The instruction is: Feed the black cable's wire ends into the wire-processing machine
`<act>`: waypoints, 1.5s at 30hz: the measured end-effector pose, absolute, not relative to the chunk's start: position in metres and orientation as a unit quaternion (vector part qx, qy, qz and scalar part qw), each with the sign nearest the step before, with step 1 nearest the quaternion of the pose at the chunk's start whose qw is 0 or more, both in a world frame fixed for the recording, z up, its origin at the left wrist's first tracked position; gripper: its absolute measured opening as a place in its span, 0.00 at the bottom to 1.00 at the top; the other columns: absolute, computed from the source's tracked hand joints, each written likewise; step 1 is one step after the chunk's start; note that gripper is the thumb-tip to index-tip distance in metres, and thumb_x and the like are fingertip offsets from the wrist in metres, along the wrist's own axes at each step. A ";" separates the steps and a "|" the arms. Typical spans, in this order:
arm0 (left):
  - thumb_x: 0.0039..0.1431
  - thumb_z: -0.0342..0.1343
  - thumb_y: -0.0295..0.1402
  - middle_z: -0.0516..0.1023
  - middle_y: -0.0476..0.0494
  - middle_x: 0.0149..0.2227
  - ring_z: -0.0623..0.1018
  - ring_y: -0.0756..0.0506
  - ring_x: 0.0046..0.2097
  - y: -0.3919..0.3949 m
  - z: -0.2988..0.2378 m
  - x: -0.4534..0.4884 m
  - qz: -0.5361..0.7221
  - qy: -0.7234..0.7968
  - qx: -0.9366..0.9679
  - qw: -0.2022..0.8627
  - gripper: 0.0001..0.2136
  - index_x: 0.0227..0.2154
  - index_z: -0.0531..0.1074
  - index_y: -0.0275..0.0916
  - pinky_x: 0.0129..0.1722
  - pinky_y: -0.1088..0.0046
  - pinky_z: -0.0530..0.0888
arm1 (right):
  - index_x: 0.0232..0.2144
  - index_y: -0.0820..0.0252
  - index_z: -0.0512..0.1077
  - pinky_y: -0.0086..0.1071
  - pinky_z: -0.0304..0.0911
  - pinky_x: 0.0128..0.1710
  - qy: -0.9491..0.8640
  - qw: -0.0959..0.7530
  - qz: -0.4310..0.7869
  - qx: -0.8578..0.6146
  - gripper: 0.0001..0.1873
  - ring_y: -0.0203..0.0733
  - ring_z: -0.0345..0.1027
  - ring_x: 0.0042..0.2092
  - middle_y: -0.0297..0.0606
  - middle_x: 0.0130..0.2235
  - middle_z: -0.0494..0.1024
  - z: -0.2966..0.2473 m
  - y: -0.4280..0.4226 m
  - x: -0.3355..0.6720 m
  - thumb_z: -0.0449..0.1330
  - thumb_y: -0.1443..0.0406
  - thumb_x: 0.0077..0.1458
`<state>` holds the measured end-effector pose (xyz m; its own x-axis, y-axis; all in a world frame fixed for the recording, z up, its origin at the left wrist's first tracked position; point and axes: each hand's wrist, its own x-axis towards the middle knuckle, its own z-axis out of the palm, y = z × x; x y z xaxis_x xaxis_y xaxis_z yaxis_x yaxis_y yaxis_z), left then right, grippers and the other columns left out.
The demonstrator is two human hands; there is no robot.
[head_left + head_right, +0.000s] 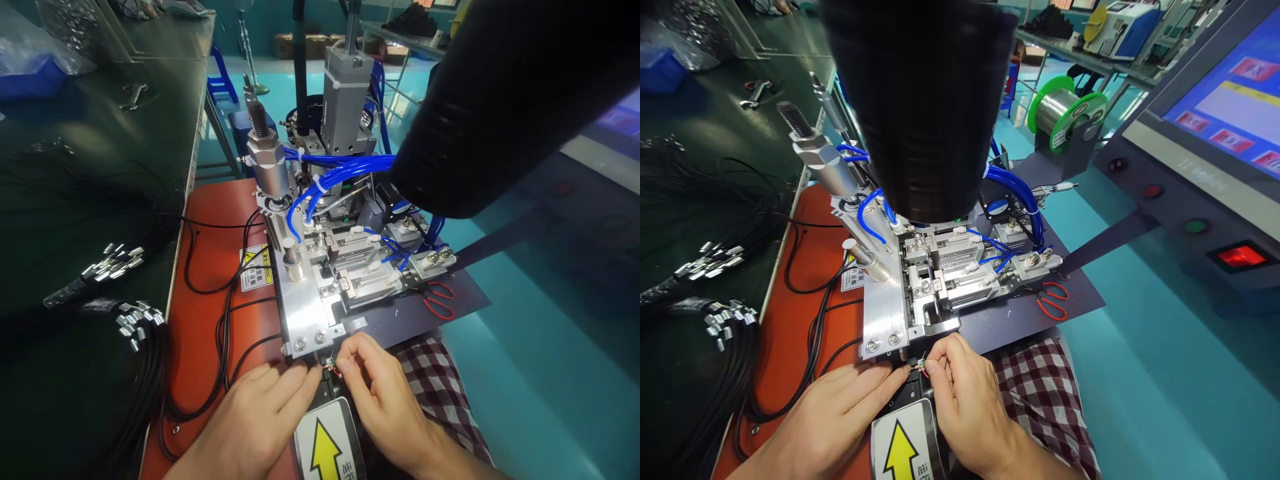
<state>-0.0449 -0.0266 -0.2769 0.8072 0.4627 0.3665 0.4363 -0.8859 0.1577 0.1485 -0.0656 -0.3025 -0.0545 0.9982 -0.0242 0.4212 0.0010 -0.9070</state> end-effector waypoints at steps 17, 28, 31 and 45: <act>0.67 0.40 0.24 0.76 0.43 0.30 0.73 0.48 0.26 -0.026 -0.284 -0.045 0.214 0.234 0.948 0.039 0.13 0.47 0.68 0.28 0.24 0.71 0.70 | 0.29 0.56 0.61 0.33 0.55 0.30 -0.618 0.307 0.360 -0.628 0.09 0.41 0.63 0.30 0.35 0.29 0.69 -0.297 -0.064 0.145 0.46 0.66 0.62; 0.67 0.37 0.23 0.77 0.44 0.30 0.73 0.48 0.26 -0.027 -0.282 -0.046 0.207 0.236 0.949 0.019 0.15 0.46 0.68 0.29 0.24 0.72 0.70 | 0.27 0.57 0.65 0.30 0.55 0.28 -0.556 0.288 0.428 -0.652 0.09 0.37 0.61 0.27 0.31 0.26 0.68 -0.306 -0.062 0.158 0.51 0.65 0.60; 0.67 0.37 0.23 0.77 0.43 0.30 0.72 0.48 0.26 -0.028 -0.282 -0.047 0.205 0.237 0.949 0.025 0.15 0.47 0.68 0.29 0.24 0.72 0.70 | 0.28 0.58 0.66 0.29 0.53 0.24 -0.503 0.326 0.484 -0.638 0.11 0.35 0.56 0.24 0.30 0.25 0.66 -0.300 -0.057 0.158 0.51 0.61 0.59; 0.67 0.39 0.23 0.77 0.43 0.31 0.73 0.48 0.28 -0.026 -0.279 -0.046 0.197 0.233 0.951 0.044 0.14 0.48 0.67 0.28 0.24 0.72 0.71 | 0.26 0.59 0.65 0.30 0.56 0.25 -0.554 0.389 0.431 -0.597 0.10 0.37 0.59 0.26 0.33 0.26 0.65 -0.295 -0.059 0.141 0.51 0.64 0.59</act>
